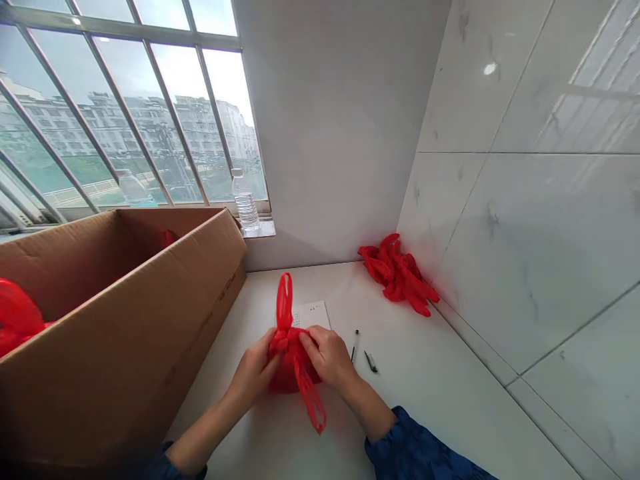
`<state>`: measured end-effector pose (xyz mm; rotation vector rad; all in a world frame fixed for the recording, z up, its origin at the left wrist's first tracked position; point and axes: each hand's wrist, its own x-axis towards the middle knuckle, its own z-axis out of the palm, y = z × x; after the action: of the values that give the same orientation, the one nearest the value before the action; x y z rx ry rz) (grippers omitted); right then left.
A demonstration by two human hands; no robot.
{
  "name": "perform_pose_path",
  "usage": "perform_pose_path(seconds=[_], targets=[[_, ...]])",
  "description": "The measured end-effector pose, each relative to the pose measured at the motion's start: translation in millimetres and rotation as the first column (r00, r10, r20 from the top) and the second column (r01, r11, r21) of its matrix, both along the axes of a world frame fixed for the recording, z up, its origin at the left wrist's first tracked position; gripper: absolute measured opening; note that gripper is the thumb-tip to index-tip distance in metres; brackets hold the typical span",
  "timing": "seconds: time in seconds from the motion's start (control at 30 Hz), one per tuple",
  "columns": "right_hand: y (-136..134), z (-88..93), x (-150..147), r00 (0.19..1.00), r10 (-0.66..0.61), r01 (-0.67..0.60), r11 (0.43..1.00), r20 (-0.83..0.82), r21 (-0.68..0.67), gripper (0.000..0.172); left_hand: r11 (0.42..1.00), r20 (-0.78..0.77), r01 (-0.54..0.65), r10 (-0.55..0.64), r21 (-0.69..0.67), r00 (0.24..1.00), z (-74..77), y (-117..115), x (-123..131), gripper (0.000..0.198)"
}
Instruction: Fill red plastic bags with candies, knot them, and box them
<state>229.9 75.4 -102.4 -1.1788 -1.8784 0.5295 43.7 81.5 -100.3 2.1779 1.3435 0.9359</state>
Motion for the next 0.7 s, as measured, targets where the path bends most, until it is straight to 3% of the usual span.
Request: perform_pose_path(seconds=[0.1, 0.2, 0.27, 0.37, 0.57, 0.7], targets=[[16.8, 12.1, 6.9, 0.997, -0.069, 0.070, 0.997, -0.037, 0.033, 0.041, 0.999, 0.004, 0.022, -0.022, 0.035, 1.000, 13.9, 19.7, 4.1, 0.021], [24.6, 13.8, 9.3, 0.992, -0.104, 0.107, 0.993, -0.067, 0.053, 0.037, 0.995, -0.017, 0.085, -0.084, 0.057, 0.996, 20.1, 24.9, -0.3, 0.045], [24.9, 7.3, 6.7, 0.989, -0.126, 0.131, 0.989, -0.082, 0.064, 0.038, 0.993, -0.028, 0.096, -0.095, 0.061, 0.995, 16.7, 23.2, -4.0, 0.060], [22.1, -8.5, -1.7, 0.990, -0.128, 0.133, 0.989, -0.063, 0.071, 0.043, 0.992, -0.050, 0.063, -0.058, 0.107, 0.997, -0.6, 20.5, -3.0, 0.059], [21.2, -35.2, -14.0, 0.987, -0.131, 0.129, 0.991, 0.098, 0.026, 0.052, 0.965, -0.210, -0.016, 0.073, 0.261, 0.975, -50.4, 25.4, 10.7, 0.048], [23.0, -42.1, -14.0, 0.982, -0.141, 0.142, 0.990, 0.129, -0.002, 0.052, 0.973, -0.291, -0.034, 0.101, 0.229, 0.951, -62.0, 29.7, 10.4, 0.049]])
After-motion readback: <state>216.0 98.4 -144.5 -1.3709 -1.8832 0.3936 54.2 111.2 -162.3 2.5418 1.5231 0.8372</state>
